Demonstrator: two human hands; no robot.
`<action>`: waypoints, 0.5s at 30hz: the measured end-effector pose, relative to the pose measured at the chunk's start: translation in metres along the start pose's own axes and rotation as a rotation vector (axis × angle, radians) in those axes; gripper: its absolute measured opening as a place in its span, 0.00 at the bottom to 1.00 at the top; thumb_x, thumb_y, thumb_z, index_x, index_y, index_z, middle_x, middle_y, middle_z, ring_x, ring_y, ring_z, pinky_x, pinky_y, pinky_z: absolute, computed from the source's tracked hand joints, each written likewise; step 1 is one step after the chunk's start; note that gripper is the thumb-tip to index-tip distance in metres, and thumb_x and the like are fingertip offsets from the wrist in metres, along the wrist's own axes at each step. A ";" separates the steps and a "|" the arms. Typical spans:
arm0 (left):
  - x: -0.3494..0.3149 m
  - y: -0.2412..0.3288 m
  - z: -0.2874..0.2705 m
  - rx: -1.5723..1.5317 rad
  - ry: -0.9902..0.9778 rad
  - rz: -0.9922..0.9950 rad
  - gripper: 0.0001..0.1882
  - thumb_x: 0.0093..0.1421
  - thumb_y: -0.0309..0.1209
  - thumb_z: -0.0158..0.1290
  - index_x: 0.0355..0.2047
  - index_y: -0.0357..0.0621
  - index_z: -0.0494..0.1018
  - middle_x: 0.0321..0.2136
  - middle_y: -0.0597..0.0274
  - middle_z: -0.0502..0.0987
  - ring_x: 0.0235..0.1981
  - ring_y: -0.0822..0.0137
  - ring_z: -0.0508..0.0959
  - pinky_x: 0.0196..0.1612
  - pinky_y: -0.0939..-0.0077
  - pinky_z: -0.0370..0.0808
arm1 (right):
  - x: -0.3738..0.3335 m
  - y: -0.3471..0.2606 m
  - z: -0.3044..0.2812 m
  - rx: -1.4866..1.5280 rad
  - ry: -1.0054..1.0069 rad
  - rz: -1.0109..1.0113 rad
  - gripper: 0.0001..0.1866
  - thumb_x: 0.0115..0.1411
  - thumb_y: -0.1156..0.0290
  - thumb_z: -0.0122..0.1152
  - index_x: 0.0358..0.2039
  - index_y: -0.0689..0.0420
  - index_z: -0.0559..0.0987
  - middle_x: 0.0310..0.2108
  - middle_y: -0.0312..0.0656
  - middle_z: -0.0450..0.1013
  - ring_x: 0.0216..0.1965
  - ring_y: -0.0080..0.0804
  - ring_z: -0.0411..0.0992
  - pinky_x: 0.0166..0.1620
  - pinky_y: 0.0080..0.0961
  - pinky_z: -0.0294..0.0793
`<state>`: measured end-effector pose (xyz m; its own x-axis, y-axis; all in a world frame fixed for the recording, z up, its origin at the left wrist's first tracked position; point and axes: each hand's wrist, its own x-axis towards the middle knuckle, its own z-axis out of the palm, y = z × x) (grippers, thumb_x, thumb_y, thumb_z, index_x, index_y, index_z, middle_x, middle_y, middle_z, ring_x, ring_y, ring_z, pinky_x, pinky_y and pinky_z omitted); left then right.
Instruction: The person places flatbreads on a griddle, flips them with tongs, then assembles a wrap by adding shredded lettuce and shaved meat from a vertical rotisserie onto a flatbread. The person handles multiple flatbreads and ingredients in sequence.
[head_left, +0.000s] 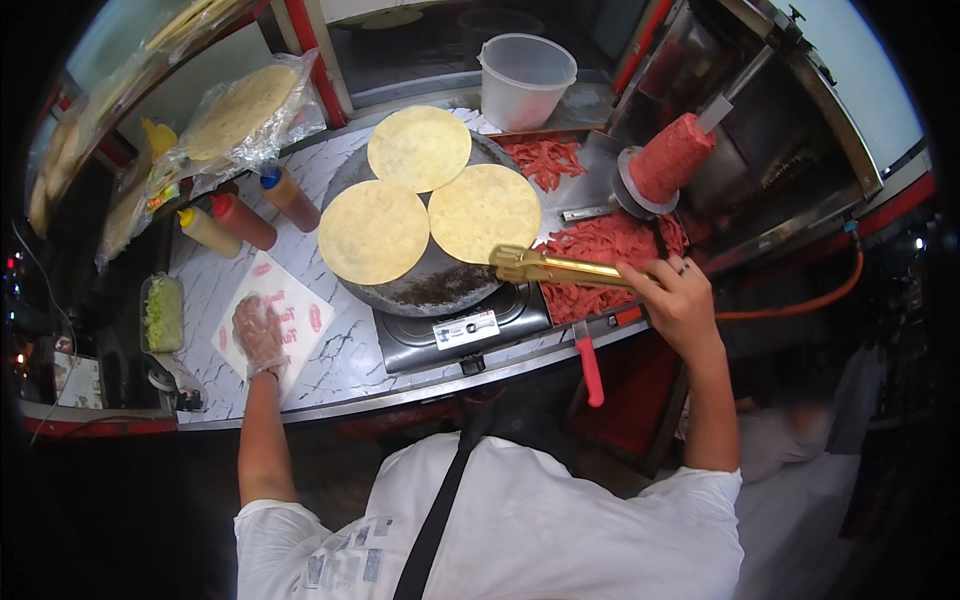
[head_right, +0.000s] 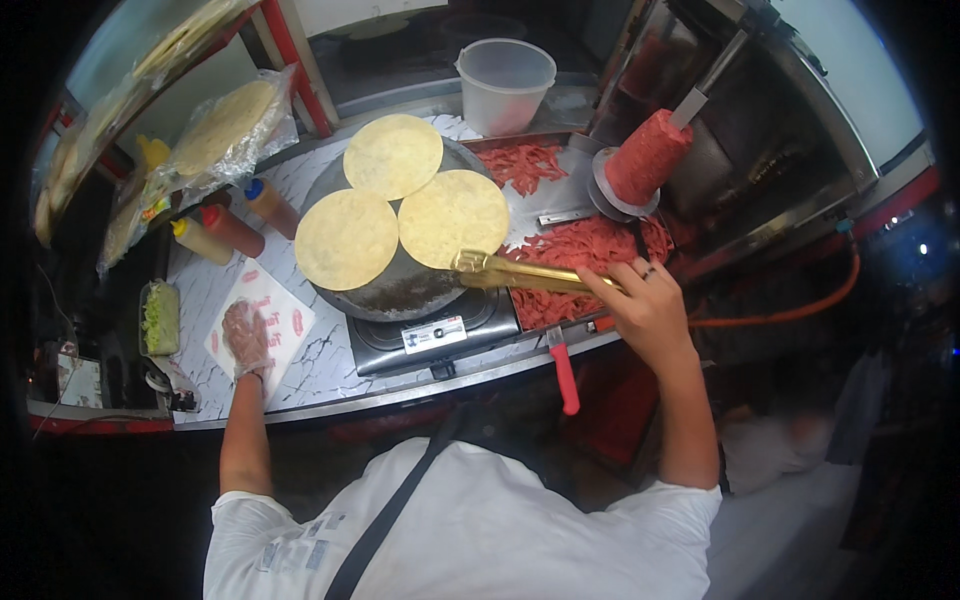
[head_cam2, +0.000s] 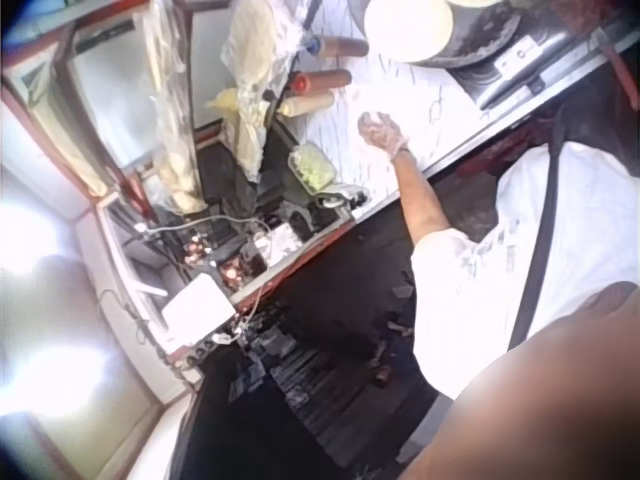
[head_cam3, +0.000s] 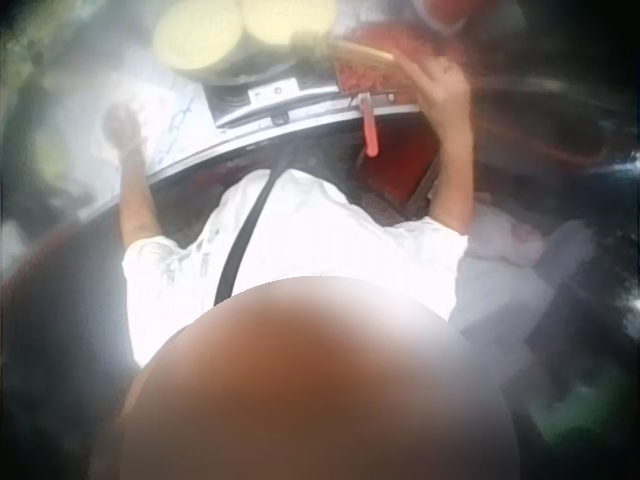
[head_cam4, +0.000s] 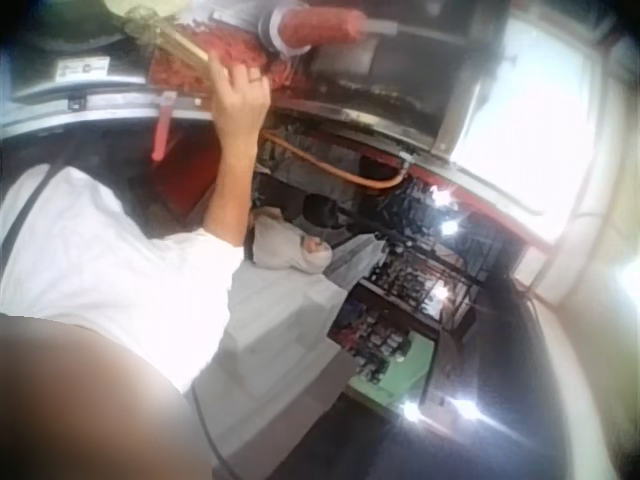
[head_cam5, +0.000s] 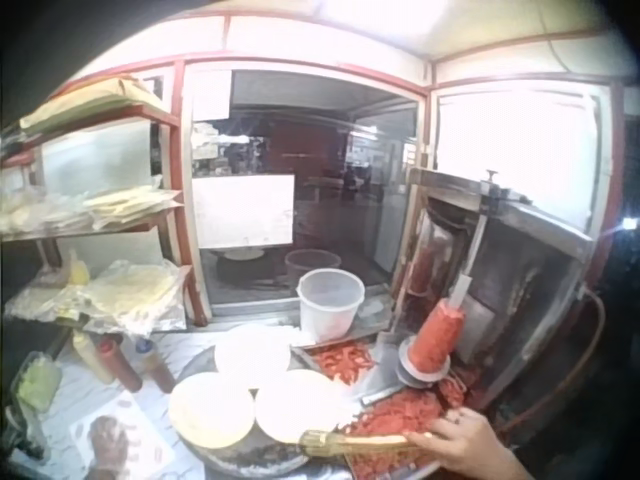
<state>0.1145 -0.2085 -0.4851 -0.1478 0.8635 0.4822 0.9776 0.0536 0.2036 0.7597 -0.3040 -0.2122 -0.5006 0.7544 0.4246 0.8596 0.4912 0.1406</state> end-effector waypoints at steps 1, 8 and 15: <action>0.001 0.000 0.000 0.001 -0.005 0.005 0.20 0.64 0.36 0.56 0.53 0.39 0.73 0.54 0.47 0.74 0.56 0.46 0.71 0.61 0.53 0.68 | 0.009 0.001 0.011 -0.046 0.031 -0.043 0.23 0.52 0.74 0.65 0.51 0.50 0.83 0.29 0.35 0.72 0.29 0.33 0.70 0.33 0.31 0.70; 0.001 -0.001 0.000 -0.002 -0.001 -0.031 0.19 0.63 0.35 0.57 0.51 0.38 0.73 0.54 0.46 0.73 0.56 0.46 0.71 0.61 0.53 0.68 | 0.058 0.008 0.023 0.043 0.245 -0.067 0.22 0.53 0.73 0.67 0.51 0.50 0.83 0.26 0.34 0.73 0.24 0.34 0.72 0.29 0.31 0.69; 0.001 -0.004 0.001 -0.019 0.022 0.022 0.20 0.63 0.35 0.57 0.53 0.39 0.74 0.53 0.46 0.74 0.57 0.46 0.71 0.61 0.53 0.67 | 0.061 0.010 0.031 0.267 0.135 0.350 0.19 0.59 0.69 0.67 0.52 0.52 0.81 0.29 0.43 0.76 0.27 0.44 0.76 0.32 0.38 0.73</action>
<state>0.1106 -0.2071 -0.4863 -0.1299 0.8530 0.5055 0.9777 0.0252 0.2087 0.7342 -0.2394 -0.2126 -0.1516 0.8403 0.5205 0.9093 0.3250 -0.2598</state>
